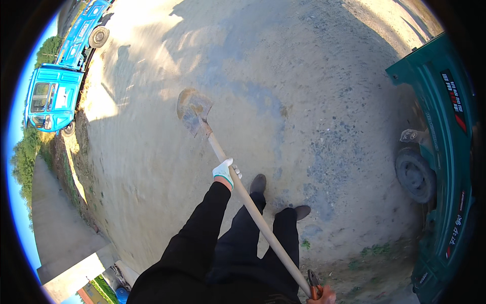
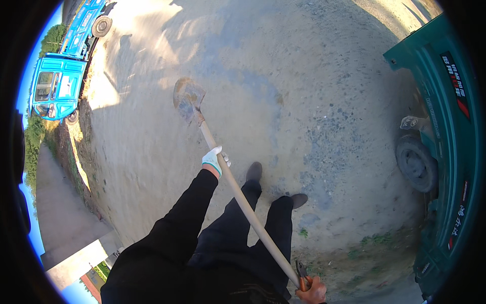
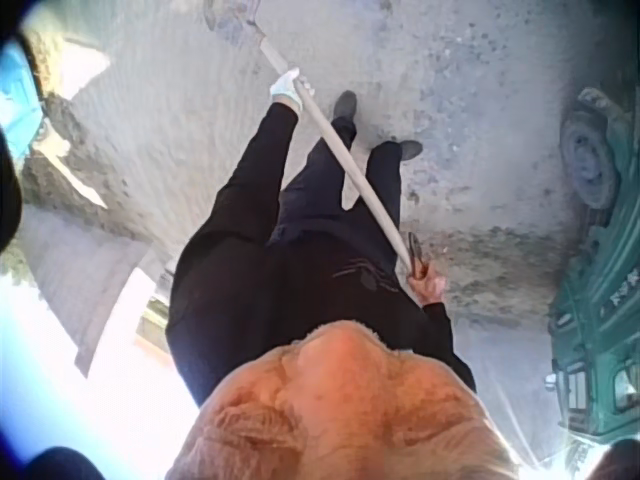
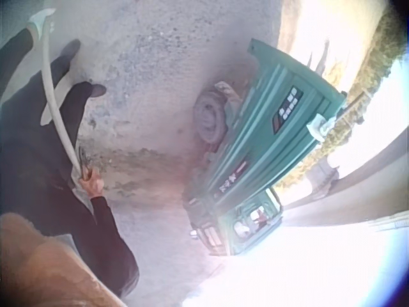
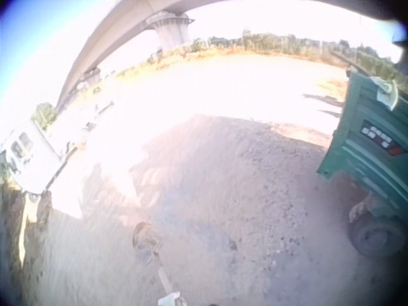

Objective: The person uses pliers to scrape and clean the metal blade of a shovel, repeatedly rotating the tool to access different areas. The person holds the shovel with one hand while manipulating the pliers with the other, focusing on removing debris from the blade surface.

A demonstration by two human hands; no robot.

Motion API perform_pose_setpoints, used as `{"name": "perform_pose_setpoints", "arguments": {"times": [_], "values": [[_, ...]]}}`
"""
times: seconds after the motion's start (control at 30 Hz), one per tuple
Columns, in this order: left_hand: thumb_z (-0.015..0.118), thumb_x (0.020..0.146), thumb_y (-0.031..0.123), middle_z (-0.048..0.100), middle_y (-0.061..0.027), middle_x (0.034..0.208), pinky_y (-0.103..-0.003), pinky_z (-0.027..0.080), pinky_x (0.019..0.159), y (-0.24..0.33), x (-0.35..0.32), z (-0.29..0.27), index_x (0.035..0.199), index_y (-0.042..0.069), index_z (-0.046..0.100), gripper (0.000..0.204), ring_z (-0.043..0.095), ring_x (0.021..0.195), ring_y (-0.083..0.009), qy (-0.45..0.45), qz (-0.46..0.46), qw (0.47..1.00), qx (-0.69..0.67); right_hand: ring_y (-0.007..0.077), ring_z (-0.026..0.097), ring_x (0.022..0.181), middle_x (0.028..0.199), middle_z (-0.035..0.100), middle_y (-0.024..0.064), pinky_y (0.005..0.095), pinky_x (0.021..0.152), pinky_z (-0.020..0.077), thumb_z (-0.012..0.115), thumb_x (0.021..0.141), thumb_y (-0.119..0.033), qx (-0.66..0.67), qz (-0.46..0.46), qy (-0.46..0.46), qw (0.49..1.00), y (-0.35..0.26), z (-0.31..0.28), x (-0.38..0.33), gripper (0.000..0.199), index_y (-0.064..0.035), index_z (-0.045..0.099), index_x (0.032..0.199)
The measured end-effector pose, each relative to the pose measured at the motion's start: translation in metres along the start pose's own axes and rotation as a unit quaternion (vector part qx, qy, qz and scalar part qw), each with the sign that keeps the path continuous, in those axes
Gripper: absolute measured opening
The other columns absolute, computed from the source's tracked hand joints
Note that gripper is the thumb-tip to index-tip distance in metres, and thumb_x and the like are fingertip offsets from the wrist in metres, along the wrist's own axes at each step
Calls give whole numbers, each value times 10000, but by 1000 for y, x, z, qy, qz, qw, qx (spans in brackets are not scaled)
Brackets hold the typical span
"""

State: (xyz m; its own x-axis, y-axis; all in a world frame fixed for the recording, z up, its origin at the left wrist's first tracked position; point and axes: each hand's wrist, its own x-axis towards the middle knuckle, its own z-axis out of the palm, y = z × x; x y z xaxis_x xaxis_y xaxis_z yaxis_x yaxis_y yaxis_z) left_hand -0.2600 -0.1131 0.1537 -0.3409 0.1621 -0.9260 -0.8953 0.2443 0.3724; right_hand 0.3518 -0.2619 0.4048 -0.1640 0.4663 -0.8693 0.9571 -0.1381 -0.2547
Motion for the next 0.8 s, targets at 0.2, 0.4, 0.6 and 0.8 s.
{"name": "perform_pose_setpoints", "arguments": {"times": [0.2, 0.4, 0.6, 0.8], "values": [[659, 1034, 252, 579, -86, 853, -493, 514, 677, -79, -5, -17, 1054, 129, 515, 191, 597, 707, -280, -65, -90, 991, -70, 329, 760, 842, 967, 776, 121, 482, 771, 597, 857, 760, -299, 34, 27, -57, 997, -23, -14, -7, 530, -137, 700, 1240], [647, 1069, 247, 592, -115, 882, -487, 539, 633, -110, 9, 2, 1122, 87, 518, 212, 592, 660, -280, 32, -136, 990, -32, 369, 743, 835, 928, 760, 145, 500, 761, 582, 815, 825, -324, 42, 40, -32, 998, -59, -40, -19, 474, -122, 699, 1237], [664, 1064, 305, 548, -73, 854, -449, 490, 624, -135, 3, 2, 1014, 135, 518, 230, 558, 664, -243, 9, -156, 986, -56, 416, 721, 808, 871, 734, 174, 507, 735, 564, 782, 886, -383, 0, 94, -21, 995, -90, -51, -26, 374, -106, 716, 1127], [667, 1072, 359, 533, -57, 775, -461, 469, 578, -132, -8, 0, 1011, 148, 506, 273, 534, 590, -244, -18, -174, 982, -66, 400, 713, 764, 780, 709, 160, 503, 710, 548, 801, 898, -420, -46, 53, 24, 997, -88, -34, -34, 365, -94, 712, 1037]]}}
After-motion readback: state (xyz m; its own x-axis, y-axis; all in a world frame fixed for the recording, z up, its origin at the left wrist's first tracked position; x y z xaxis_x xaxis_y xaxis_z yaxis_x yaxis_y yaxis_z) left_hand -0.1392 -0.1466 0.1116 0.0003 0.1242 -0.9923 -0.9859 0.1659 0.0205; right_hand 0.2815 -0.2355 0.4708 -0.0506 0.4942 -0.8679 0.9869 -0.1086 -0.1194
